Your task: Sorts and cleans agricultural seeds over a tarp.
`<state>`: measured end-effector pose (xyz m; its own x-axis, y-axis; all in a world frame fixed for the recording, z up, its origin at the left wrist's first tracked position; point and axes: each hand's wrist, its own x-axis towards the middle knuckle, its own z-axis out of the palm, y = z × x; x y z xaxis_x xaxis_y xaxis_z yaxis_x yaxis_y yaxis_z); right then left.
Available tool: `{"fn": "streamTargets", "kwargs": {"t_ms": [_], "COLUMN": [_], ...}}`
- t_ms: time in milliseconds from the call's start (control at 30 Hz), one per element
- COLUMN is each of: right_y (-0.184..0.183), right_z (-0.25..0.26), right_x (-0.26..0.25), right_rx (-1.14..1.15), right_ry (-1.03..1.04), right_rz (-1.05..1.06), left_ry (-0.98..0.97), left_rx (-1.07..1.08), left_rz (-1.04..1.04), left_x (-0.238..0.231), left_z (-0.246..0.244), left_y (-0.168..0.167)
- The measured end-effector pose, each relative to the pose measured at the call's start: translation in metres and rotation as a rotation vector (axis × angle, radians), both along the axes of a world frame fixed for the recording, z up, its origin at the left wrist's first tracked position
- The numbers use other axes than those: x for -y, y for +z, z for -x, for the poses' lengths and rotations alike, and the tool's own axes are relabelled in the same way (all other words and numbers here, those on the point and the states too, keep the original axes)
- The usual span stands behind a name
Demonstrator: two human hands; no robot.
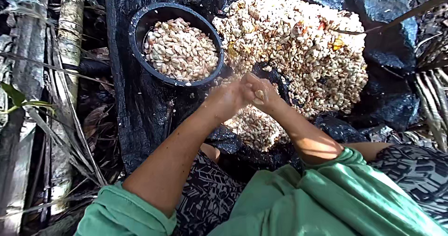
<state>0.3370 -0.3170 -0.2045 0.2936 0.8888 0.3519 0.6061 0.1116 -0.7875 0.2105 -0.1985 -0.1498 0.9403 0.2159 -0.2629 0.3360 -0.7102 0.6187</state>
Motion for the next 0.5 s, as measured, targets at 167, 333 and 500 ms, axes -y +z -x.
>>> {"fn": "streamTargets", "kwargs": {"t_ms": [167,333,500], "right_y": [-0.009,-0.011,-0.016], "right_z": [-0.006,-0.011,-0.006], "right_x": [0.013,0.012,0.012], "right_rx": [-0.313,-0.593,-0.435], "right_ry": [-0.014,-0.021,-0.185], "right_rz": [-0.043,-0.085,-0.199], "left_ry": [-0.018,0.118,0.236], "left_rx": [-0.061,-0.059,-0.074], "left_rz": [-0.009,0.066,0.168], "left_x": [0.006,0.016,0.031], "left_z": [-0.012,-0.025,-0.037], "left_y": [0.008,0.015,0.027]}}
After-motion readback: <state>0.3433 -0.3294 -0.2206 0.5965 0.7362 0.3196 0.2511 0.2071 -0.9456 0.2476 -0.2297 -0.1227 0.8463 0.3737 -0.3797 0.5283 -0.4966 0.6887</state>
